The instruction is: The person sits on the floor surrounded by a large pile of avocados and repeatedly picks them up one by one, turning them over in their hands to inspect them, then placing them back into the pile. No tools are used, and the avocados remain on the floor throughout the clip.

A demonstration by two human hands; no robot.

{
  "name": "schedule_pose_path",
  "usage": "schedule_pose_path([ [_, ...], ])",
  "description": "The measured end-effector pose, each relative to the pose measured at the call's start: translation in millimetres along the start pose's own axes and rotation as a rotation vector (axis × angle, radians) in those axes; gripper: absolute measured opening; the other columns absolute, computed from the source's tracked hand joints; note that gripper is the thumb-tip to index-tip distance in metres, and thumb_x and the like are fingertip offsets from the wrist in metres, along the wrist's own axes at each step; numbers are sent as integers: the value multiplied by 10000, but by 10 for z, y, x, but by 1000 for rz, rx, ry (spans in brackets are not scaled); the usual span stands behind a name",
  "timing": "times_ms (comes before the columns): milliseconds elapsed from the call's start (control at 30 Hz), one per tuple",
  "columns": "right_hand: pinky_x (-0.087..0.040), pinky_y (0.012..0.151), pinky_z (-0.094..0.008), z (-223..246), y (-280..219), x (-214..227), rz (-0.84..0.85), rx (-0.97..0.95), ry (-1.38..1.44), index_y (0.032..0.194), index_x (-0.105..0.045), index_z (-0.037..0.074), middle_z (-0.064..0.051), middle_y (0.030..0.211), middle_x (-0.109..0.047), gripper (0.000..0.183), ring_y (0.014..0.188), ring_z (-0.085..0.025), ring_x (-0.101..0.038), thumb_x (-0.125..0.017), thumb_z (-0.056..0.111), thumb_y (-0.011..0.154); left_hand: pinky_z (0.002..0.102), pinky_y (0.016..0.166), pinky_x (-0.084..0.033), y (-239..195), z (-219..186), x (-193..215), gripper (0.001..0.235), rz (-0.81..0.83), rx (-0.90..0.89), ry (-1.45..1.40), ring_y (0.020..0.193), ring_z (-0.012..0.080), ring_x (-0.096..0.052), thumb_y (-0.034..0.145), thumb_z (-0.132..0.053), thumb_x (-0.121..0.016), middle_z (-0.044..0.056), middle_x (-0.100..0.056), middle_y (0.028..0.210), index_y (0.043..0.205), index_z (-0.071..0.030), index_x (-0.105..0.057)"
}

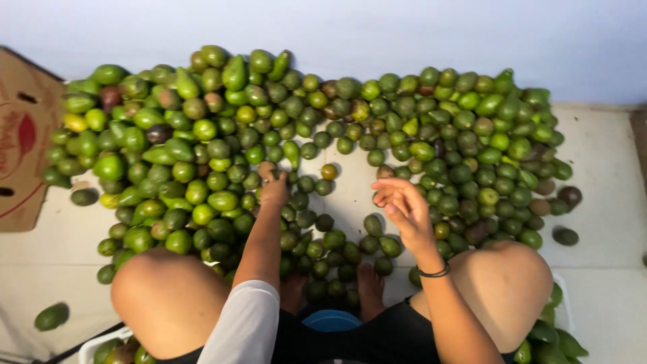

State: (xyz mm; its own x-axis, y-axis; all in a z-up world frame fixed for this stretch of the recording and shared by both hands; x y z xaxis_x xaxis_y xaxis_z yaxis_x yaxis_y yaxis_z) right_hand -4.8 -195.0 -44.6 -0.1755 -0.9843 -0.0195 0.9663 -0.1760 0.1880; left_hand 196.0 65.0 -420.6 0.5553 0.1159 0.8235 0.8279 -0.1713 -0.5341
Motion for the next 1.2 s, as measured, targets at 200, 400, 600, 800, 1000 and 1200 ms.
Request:
schedule_pose_path([
  [200,-481,785,-283,28,76,-51,15,-14,-24,1301,-614,-16,-184,1080,-698,541,905,-198,-632,-647,381,935,591,960,-566,-615,-77,655,501,-166,-43,-149,1161,508,-632,1054,-183,-502,351,-424,1427,1529,-144,-349],
  [400,-490,785,-269,-288,157,-103,17,-81,-81,1307,-630,31,-141,1139,-710,456,913,-177,-644,-701,289,939,479,830,-570,-767,-379,1132,490,-153,79,-1116,977,399,-664,886,-476,-730,255,-596,1255,1262,-169,-658],
  [600,-552,873,-465,-256,372,-355,58,118,-348,1427,-528,12,-232,1325,-564,665,1100,-383,-625,-833,207,869,358,684,-643,-1829,-1287,2007,751,259,-290,-1567,759,291,-754,930,-679,-534,288,-723,1016,1387,-95,-413],
  [800,-501,1025,-444,87,453,-382,-56,214,-295,1451,-526,23,-179,1354,-550,743,1224,-309,-585,-883,103,803,342,645,-645,-2339,-1600,2129,476,296,-535,-1564,714,284,-756,1027,-551,-510,211,-710,907,1217,-118,-464],
  [1000,-505,1007,-418,242,365,-296,-61,205,-151,1439,-478,37,-170,1361,-585,800,1203,-277,-607,-902,70,761,404,720,-653,-2722,-1601,2295,464,192,-680,-1602,854,299,-713,1045,-404,-549,171,-590,1047,1353,-69,-456],
  [1200,-484,1017,-498,544,255,-323,-8,333,-261,1343,-473,14,-197,1398,-559,687,1267,-379,-576,-884,73,796,380,789,-642,-2995,-1671,2443,598,156,-839,-1597,889,222,-692,1030,-336,-603,182,-675,1065,1540,-97,-404],
])
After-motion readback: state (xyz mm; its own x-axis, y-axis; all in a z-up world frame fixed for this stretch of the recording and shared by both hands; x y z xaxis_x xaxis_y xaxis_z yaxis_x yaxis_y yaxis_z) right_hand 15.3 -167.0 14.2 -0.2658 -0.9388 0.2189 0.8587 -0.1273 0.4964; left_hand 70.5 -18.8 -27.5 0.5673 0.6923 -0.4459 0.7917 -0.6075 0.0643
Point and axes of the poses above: each hand's wrist, its own y-axis towards the middle knuckle, its own x-axis out of the back of the hand, z = x × y, the point moved 4 cm from there along y, towards the middle knuckle
